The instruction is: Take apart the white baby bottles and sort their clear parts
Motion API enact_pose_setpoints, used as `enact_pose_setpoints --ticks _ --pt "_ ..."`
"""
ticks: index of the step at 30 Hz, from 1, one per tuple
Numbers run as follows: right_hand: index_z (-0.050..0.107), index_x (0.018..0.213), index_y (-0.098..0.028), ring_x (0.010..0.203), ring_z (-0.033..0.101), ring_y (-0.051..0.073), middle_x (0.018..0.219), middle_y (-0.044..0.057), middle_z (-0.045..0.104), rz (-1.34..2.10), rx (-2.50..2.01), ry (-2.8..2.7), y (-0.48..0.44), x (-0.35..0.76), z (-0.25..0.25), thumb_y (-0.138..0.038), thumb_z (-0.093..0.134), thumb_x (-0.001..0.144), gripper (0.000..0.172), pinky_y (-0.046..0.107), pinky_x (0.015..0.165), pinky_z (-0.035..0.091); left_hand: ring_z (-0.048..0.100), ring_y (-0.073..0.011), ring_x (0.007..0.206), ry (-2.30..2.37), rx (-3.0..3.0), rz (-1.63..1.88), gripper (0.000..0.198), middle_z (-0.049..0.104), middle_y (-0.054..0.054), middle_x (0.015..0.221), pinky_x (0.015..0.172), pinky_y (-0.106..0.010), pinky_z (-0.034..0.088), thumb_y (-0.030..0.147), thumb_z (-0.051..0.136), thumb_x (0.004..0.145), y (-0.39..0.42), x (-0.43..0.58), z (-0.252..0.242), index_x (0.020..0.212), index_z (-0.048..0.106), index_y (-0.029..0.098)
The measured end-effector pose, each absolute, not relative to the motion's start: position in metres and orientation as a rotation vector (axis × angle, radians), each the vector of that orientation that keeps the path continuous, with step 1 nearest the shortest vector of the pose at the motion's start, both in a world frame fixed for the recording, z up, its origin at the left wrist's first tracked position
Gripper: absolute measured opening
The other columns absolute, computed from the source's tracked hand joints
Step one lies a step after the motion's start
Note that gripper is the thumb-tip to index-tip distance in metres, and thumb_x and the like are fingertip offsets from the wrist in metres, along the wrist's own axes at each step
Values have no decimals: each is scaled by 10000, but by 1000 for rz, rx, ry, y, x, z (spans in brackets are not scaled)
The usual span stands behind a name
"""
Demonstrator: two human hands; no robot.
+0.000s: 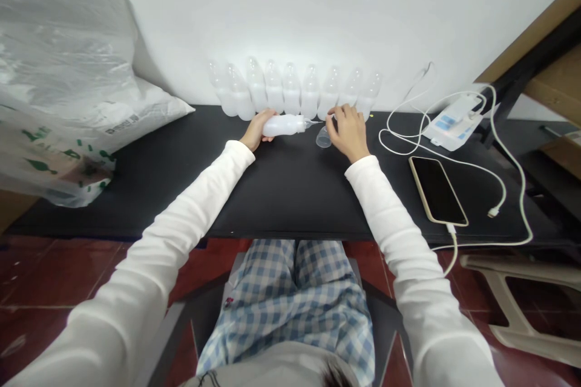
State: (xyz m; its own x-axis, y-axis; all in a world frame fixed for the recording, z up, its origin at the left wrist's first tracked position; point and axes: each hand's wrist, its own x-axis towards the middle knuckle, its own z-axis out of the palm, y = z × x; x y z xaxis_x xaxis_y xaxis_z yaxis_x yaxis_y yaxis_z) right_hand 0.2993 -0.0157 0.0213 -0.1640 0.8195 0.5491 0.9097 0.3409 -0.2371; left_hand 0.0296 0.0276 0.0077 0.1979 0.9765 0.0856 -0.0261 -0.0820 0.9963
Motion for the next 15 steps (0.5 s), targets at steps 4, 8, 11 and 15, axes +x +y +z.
enact_pose_setpoints --ticks 4,8,11,15 --pt "678 1159 -217 1109 640 361 1140 172 684 -111 -1441 -2186 -14 300 16 -492 396 1058 407 539 1004 493 431 -77 344 1008 1333 1140 458 504 49 517 343 -215 196 648 611 940 28 30 8 896 564 195" --pt "681 1122 -228 1048 649 321 1109 146 694 -50 -1352 -2236 -11 303 12 -394 417 1035 324 495 983 519 440 -73 349 1015 1331 1141 471 523 44 537 348 -212 202 664 612 933 29 29 6 900 562 197" --pt "695 1046 -218 1005 644 327 1057 154 697 -96 -1396 -2277 -5 309 7 -397 486 996 279 496 948 528 444 -75 348 1003 1320 1148 468 529 39 542 348 -214 193 660 609 934 29 29 6 896 560 196" --pt "705 1005 -194 1027 627 369 1031 193 696 -238 -1574 -2180 6 331 -1 -393 496 987 288 544 928 511 448 -75 353 1017 1313 1139 447 526 40 538 353 -210 204 636 598 947 29 29 7 906 568 192"
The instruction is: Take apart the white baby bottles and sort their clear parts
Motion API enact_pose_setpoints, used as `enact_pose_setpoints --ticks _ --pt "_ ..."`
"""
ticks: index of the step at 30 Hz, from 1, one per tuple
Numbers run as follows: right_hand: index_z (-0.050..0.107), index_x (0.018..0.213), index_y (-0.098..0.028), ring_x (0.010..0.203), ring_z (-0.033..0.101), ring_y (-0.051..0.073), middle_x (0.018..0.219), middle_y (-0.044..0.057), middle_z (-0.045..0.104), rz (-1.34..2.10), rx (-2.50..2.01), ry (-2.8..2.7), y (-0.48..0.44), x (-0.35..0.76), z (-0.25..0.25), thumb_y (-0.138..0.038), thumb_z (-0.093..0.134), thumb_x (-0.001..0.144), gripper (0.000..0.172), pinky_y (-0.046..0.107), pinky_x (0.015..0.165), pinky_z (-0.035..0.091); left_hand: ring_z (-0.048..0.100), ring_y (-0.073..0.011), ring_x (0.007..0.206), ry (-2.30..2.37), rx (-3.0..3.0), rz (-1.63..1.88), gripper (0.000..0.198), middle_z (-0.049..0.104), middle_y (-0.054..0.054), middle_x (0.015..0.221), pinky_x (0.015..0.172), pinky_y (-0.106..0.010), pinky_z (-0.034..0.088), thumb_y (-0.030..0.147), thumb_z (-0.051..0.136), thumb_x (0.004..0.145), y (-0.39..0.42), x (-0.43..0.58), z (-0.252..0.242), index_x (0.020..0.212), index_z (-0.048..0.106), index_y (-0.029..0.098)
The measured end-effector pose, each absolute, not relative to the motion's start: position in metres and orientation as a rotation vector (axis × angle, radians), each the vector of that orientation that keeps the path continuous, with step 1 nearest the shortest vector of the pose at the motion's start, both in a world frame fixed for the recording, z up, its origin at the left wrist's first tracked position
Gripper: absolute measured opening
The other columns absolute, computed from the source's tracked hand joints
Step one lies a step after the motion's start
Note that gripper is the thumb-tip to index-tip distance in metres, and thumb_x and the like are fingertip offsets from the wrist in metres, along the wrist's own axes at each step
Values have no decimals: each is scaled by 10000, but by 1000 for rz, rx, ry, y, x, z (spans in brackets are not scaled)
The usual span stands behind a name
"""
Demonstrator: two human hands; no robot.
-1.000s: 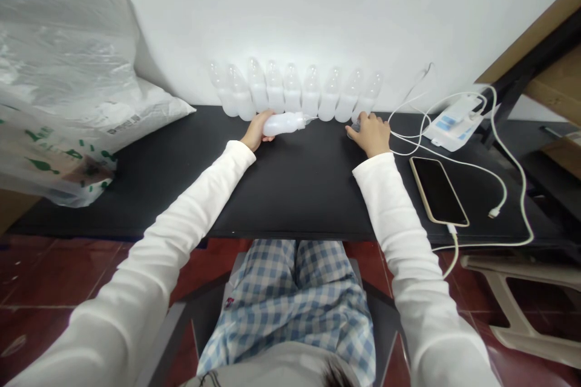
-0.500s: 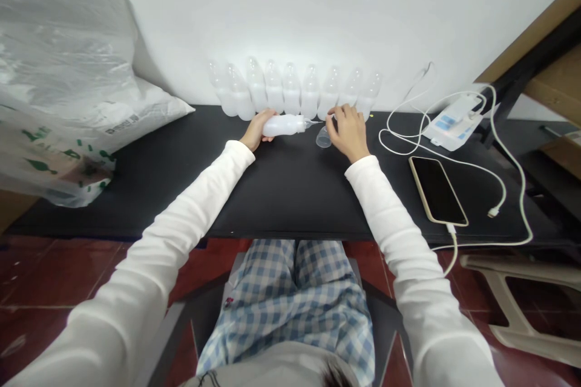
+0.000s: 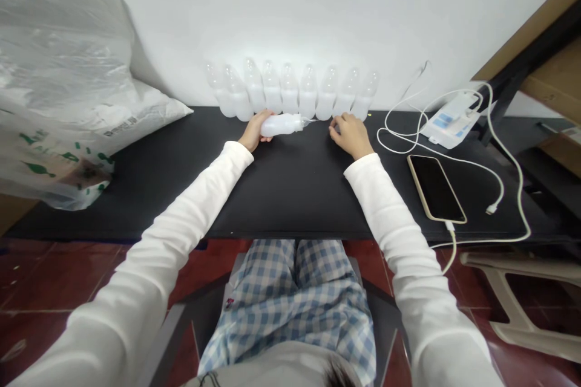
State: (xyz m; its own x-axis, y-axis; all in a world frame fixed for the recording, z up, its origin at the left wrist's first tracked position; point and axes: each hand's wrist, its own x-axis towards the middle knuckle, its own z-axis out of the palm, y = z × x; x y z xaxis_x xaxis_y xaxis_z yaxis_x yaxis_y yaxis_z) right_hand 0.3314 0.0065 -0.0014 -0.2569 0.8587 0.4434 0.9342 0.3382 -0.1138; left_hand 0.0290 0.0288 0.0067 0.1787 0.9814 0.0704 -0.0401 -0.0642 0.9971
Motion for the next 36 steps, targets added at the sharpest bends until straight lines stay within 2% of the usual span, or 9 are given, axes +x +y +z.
enact_pose_setpoints --ticks 4,7,11,14,19,24,29,36 --pt "691 1009 -143 1131 606 445 1101 254 697 -311 -1774 -1979 11 350 -6 -433 478 1004 360 670 994 440 438 -75 354 1031 1322 1126 396 518 46 528 353 -214 222 578 565 976 28 30 8 916 579 188" --pt "688 1073 -130 1191 584 462 1167 269 679 -305 -1752 -1901 7 342 -2 -509 394 1045 480 715 1041 382 437 -73 356 1029 1329 1121 369 516 51 532 350 -214 225 549 566 981 29 30 8 922 587 185" --pt "689 1133 -215 1175 606 386 1147 186 687 -159 -1539 -1873 -7 310 9 -617 156 1084 669 661 1078 388 463 -69 381 998 1339 1123 371 537 44 587 347 -211 209 557 635 949 29 30 7 939 606 188" --pt "686 1165 -257 1130 618 354 1117 140 715 -23 -1373 -1955 -20 284 15 -680 85 1067 742 622 1081 403 490 -63 427 983 1389 1119 419 585 19 668 362 -198 213 597 705 901 26 29 7 945 646 184" --pt "665 1227 -242 1081 632 347 1077 128 736 47 -1311 -2123 -30 259 12 -775 258 1024 701 558 1048 433 498 -54 474 983 1461 1111 385 642 -9 764 383 -188 247 553 723 895 21 29 10 958 697 174" --pt "646 1232 -209 1072 648 364 1118 160 735 103 -1364 -2123 -22 255 1 -731 326 1034 644 548 1024 439 496 -64 470 981 1443 1118 377 617 -2 730 380 -196 252 554 709 902 20 29 11 949 696 180" --pt "621 1172 -237 948 663 291 1020 99 728 315 -1290 -2076 -17 257 -5 -719 439 1015 539 481 978 485 454 -59 437 984 1426 1133 442 580 6 683 374 -201 219 619 717 879 22 28 9 924 689 180" --pt "610 1235 -254 1019 626 290 1133 121 671 248 -1228 -2025 -19 258 -5 -669 532 1000 483 471 969 533 412 -77 394 995 1418 1118 499 479 35 547 378 -208 177 675 685 879 23 29 8 942 675 181"
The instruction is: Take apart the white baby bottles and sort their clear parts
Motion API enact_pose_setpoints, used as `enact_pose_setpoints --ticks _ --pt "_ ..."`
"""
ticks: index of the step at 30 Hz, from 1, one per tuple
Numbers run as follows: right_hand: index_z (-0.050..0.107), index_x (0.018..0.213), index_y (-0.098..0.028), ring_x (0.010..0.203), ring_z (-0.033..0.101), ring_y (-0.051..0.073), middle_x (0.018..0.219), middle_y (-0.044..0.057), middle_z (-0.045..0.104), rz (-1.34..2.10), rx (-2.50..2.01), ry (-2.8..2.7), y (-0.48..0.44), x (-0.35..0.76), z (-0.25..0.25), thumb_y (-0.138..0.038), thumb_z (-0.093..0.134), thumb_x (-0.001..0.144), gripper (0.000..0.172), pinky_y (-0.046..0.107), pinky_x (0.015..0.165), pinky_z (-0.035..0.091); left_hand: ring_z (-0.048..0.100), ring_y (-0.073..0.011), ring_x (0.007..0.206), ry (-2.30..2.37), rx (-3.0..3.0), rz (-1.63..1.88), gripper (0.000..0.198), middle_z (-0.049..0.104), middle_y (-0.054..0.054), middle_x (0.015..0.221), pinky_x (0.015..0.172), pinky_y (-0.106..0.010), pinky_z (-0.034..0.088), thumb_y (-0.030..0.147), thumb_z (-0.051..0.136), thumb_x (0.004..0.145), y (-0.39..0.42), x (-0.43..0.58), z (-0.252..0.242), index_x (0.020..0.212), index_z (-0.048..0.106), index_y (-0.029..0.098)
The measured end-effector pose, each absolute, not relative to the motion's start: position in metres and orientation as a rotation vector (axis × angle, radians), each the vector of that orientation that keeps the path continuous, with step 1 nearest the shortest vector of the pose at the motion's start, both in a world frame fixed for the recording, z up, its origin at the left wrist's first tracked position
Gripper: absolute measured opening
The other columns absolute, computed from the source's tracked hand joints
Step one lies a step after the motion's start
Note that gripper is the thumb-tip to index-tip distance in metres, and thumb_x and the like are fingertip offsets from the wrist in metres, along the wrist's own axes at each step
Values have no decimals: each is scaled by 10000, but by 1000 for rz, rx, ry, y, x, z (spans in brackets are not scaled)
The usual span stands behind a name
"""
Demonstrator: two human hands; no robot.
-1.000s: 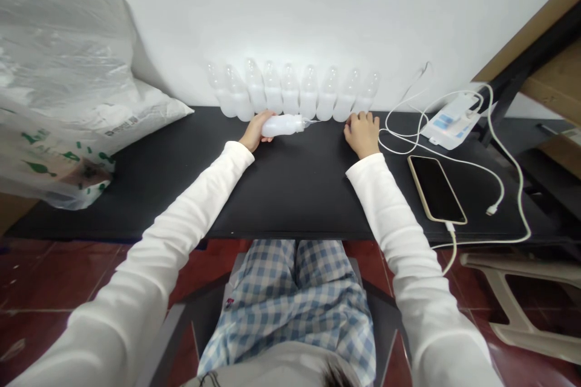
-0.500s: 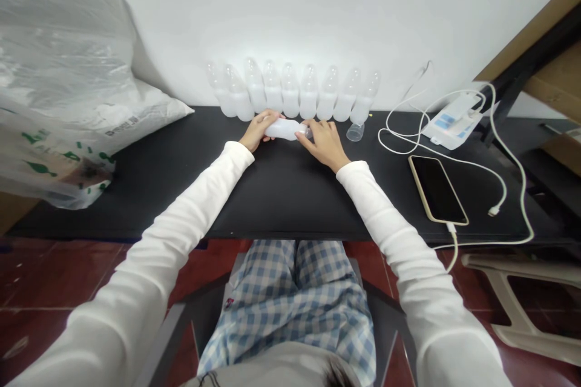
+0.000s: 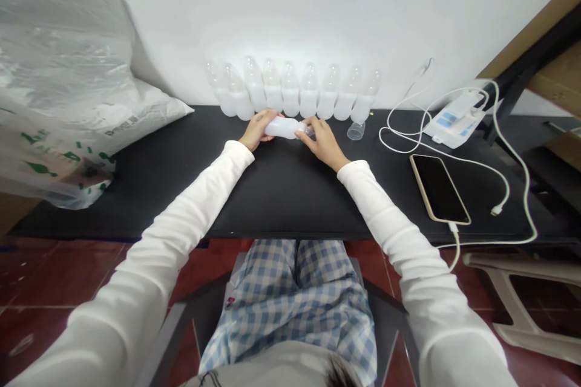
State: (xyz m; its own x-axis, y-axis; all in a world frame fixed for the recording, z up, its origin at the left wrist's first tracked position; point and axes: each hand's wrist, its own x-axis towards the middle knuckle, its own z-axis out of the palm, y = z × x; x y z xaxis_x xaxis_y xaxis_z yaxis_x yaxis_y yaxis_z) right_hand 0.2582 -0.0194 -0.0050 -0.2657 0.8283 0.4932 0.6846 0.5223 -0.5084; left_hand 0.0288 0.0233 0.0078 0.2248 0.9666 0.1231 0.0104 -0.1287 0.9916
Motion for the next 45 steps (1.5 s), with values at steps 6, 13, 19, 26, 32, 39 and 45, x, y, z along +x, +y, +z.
enact_pose_setpoints --ticks 6,13,19,26,32,39,45 --pt "603 1279 -217 1097 592 313 1135 140 624 259 -1202 -2018 -19 258 -9 -595 571 1004 469 548 1048 536 378 -59 364 1028 1390 1111 492 471 53 538 365 -205 163 661 684 884 18 32 15 919 646 172" --pt "593 1274 -196 1172 548 361 1184 166 624 28 -1019 -2225 -16 258 -2 -507 567 1028 398 628 1070 498 312 -62 318 1086 1290 1081 530 429 70 477 353 -221 118 710 577 943 17 34 19 876 587 184" --pt "630 1152 -224 1059 565 316 1247 162 619 -209 -976 -2310 -23 254 5 -221 382 1061 264 542 969 499 295 -58 309 1051 1270 1085 535 423 76 466 351 -227 123 716 553 947 18 33 18 852 560 190" --pt "587 1324 -162 1078 600 340 1201 183 671 -65 -1122 -2218 -27 255 7 -585 505 1032 520 506 971 476 315 -58 319 992 1295 1125 534 436 68 481 345 -227 97 711 588 919 18 31 14 861 592 180" --pt "613 810 -230 908 631 280 850 87 735 253 -1377 -2191 -27 256 11 -739 238 1057 679 466 954 429 315 -51 324 980 1320 1182 607 439 59 500 345 -229 105 780 581 893 20 29 11 840 611 176" --pt "629 821 -230 912 659 264 904 78 769 497 -1333 -1995 -31 250 13 -919 216 942 812 447 981 430 331 -59 330 936 1311 1265 662 464 42 517 350 -224 113 843 593 845 27 28 4 838 611 182" --pt "591 890 -235 860 672 234 877 67 752 811 -1191 -1856 -27 250 3 -877 511 882 647 399 883 491 330 -65 344 942 1374 1244 685 455 35 504 370 -220 132 869 558 841 30 27 -1 849 633 189"
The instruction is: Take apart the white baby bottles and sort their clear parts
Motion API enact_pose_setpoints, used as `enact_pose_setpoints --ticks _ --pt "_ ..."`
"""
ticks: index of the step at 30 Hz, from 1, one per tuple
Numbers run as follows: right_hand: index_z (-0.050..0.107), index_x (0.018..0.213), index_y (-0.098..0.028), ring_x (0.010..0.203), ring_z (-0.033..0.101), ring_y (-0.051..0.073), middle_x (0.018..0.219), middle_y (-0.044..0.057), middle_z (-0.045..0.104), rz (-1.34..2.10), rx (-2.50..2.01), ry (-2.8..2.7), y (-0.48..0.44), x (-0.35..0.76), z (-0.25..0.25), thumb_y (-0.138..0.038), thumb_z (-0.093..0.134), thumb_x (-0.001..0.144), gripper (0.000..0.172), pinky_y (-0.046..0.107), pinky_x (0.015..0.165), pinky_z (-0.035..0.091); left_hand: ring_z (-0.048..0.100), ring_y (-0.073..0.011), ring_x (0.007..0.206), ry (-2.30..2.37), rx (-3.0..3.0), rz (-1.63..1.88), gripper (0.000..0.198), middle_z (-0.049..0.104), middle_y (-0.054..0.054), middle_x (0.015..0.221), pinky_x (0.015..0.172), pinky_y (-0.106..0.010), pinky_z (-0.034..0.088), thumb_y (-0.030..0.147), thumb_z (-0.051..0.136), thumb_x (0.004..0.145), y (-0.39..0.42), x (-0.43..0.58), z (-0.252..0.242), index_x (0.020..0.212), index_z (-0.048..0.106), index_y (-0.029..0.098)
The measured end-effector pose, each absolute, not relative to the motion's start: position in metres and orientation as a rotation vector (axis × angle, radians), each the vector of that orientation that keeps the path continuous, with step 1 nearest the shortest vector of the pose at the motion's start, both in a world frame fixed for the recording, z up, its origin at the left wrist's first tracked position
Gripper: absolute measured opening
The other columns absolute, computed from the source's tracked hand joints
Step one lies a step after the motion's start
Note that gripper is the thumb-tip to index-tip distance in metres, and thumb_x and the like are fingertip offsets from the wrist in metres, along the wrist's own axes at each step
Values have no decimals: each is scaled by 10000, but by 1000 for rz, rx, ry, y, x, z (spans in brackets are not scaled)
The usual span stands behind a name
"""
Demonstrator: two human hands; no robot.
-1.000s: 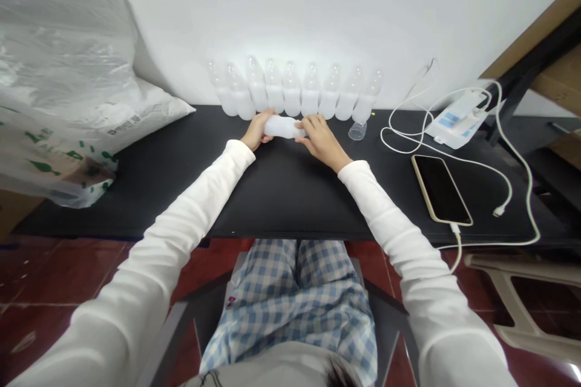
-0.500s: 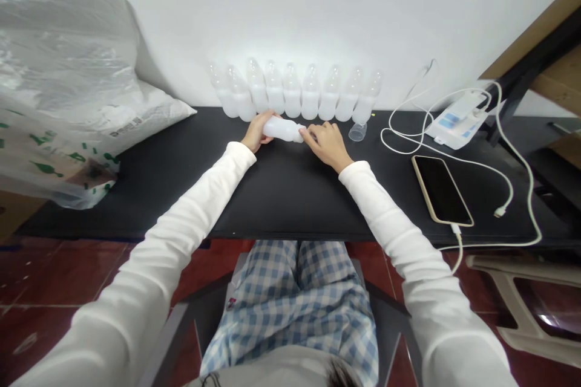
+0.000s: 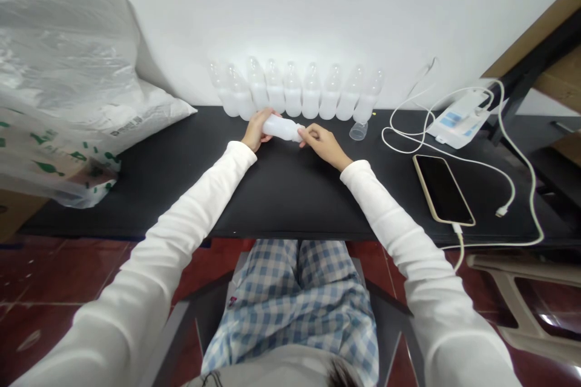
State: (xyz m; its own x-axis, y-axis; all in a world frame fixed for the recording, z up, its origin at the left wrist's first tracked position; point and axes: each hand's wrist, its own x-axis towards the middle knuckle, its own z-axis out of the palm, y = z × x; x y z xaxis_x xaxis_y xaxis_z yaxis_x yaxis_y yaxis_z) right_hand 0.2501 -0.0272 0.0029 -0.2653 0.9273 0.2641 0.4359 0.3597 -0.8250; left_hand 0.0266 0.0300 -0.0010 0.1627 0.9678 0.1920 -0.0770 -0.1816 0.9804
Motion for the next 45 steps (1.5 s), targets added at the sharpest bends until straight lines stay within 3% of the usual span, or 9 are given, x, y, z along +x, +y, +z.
enact_pose_setpoints --ticks 6,11,13,18,22,28,34,38,45 --pt "575 1225 -229 1117 610 302 1266 140 661 224 -1003 -2124 -20 255 -4 -448 615 957 348 495 995 477 368 -82 350 974 1340 1237 660 476 32 501 372 -228 152 843 555 859 32 27 -2 872 631 188" --pt "439 1490 -182 1254 567 368 1475 208 545 64 -1089 -2192 -25 255 0 -543 649 939 691 544 1062 441 392 -86 355 995 1327 1222 613 497 30 506 363 -235 162 800 560 875 26 28 4 883 633 191" --pt "482 1459 -190 1202 587 355 1426 198 591 103 -1188 -2147 -25 256 0 -614 546 990 635 538 1042 444 397 -86 356 1019 1328 1219 604 496 30 505 365 -233 169 792 558 881 23 29 6 883 629 192" --pt "637 977 -233 957 609 292 959 95 720 242 -1349 -2141 -19 258 -4 -671 324 1062 544 497 971 446 403 -83 358 1040 1324 1242 581 479 37 493 376 -211 176 778 596 879 20 29 8 908 623 198" --pt "598 1127 -227 936 626 278 1056 107 715 223 -1273 -2123 -17 259 -4 -666 532 990 465 470 938 475 399 -78 355 1075 1311 1268 586 459 42 487 379 -204 179 784 612 871 24 26 6 913 617 200" --pt "572 1258 -187 1036 645 335 1140 159 696 -54 -1240 -2162 -18 268 1 -424 635 934 407 519 963 488 466 -78 407 1156 1130 1474 634 558 14 605 390 -223 242 816 479 934 30 11 9 1004 612 200" --pt "550 1324 -170 1119 653 368 1215 195 693 -64 -1256 -2143 -18 265 -4 -380 610 935 446 540 976 492 646 -85 742 1220 671 2121 752 672 -44 935 576 -223 409 690 -26 1064 38 -33 25 1278 505 202" --pt "556 1325 -185 1134 655 364 1226 189 703 -32 -1249 -2137 -21 261 -5 -387 603 941 436 528 970 496 693 -170 1232 1297 604 2201 449 590 -113 1453 906 -270 592 518 218 1137 52 -67 23 1390 453 231" --pt "559 1302 -189 1128 661 361 1218 188 706 -11 -1272 -2131 -22 261 -5 -405 606 942 422 519 965 497 627 -188 1399 1232 570 2042 360 598 -102 1547 1080 -314 579 375 450 1060 69 -83 2 1351 572 200"
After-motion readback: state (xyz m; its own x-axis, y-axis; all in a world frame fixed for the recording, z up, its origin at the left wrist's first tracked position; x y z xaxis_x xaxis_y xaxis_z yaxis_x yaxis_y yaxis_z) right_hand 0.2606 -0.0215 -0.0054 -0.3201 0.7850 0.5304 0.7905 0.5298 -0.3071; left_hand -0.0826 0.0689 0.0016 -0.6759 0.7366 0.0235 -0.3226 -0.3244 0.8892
